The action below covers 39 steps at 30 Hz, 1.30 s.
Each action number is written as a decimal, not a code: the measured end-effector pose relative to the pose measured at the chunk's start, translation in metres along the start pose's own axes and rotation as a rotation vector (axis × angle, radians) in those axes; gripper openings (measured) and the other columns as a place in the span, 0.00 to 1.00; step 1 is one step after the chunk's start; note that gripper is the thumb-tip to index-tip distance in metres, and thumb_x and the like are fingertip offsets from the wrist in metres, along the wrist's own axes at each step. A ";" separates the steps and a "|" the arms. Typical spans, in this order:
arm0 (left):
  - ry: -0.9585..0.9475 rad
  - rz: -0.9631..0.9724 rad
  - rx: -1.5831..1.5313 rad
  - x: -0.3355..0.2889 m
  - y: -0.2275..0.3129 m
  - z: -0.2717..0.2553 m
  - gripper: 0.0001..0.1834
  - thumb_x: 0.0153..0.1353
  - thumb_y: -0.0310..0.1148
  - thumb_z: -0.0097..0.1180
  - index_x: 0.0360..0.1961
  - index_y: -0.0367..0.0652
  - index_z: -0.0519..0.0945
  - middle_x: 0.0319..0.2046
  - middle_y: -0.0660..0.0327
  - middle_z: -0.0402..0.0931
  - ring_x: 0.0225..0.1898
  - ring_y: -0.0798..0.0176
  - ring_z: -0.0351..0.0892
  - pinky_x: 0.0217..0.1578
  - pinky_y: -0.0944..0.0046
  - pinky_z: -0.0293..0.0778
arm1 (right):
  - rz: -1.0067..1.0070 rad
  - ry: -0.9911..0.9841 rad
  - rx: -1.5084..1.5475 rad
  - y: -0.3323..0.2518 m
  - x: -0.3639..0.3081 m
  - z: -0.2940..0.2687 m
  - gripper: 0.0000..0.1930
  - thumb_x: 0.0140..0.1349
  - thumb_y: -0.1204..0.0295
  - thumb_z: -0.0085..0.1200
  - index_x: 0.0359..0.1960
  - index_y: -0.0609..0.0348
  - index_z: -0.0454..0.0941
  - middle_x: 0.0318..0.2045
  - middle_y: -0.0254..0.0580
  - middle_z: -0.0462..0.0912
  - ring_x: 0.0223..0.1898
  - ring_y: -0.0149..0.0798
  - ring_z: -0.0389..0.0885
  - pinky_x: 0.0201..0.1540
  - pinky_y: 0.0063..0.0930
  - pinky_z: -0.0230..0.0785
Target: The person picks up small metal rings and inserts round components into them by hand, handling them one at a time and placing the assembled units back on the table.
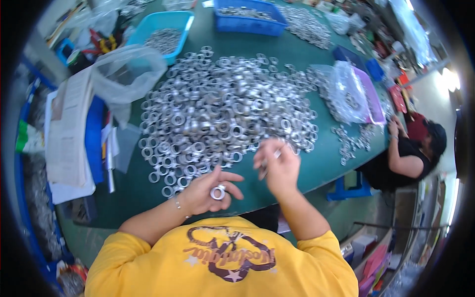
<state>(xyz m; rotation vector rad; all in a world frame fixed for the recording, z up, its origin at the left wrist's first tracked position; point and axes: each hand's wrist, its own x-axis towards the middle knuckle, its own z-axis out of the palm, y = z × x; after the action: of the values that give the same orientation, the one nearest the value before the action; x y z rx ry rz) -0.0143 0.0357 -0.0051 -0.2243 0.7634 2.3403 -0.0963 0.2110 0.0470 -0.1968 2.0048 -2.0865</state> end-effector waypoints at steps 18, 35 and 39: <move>-0.073 0.080 -0.243 -0.010 -0.007 -0.002 0.10 0.64 0.36 0.46 0.38 0.40 0.72 0.31 0.56 0.73 0.21 0.70 0.69 0.10 0.77 0.57 | -0.893 0.103 -1.020 0.029 0.055 0.030 0.06 0.45 0.79 0.58 0.27 0.60 0.78 0.27 0.40 0.76 0.28 0.41 0.73 0.31 0.32 0.67; 0.015 0.082 -0.243 -0.009 -0.008 -0.002 0.10 0.63 0.35 0.46 0.38 0.38 0.71 0.32 0.54 0.72 0.20 0.70 0.68 0.10 0.77 0.57 | -0.073 -0.133 0.100 0.025 0.011 0.025 0.06 0.58 0.82 0.50 0.38 0.68 0.74 0.29 0.40 0.79 0.27 0.30 0.80 0.25 0.17 0.71; 0.016 0.075 -0.245 -0.010 -0.007 -0.001 0.10 0.63 0.35 0.46 0.38 0.38 0.71 0.32 0.54 0.72 0.20 0.70 0.68 0.10 0.77 0.57 | -0.207 -0.123 0.000 0.031 0.008 0.027 0.05 0.57 0.84 0.50 0.36 0.68 0.73 0.32 0.44 0.77 0.27 0.32 0.80 0.25 0.20 0.74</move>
<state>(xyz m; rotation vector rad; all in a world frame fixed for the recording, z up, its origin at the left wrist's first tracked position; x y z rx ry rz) -0.0023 0.0343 -0.0064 -0.3248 0.4983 2.5053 -0.0942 0.1823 0.0168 -0.5402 1.9855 -2.1355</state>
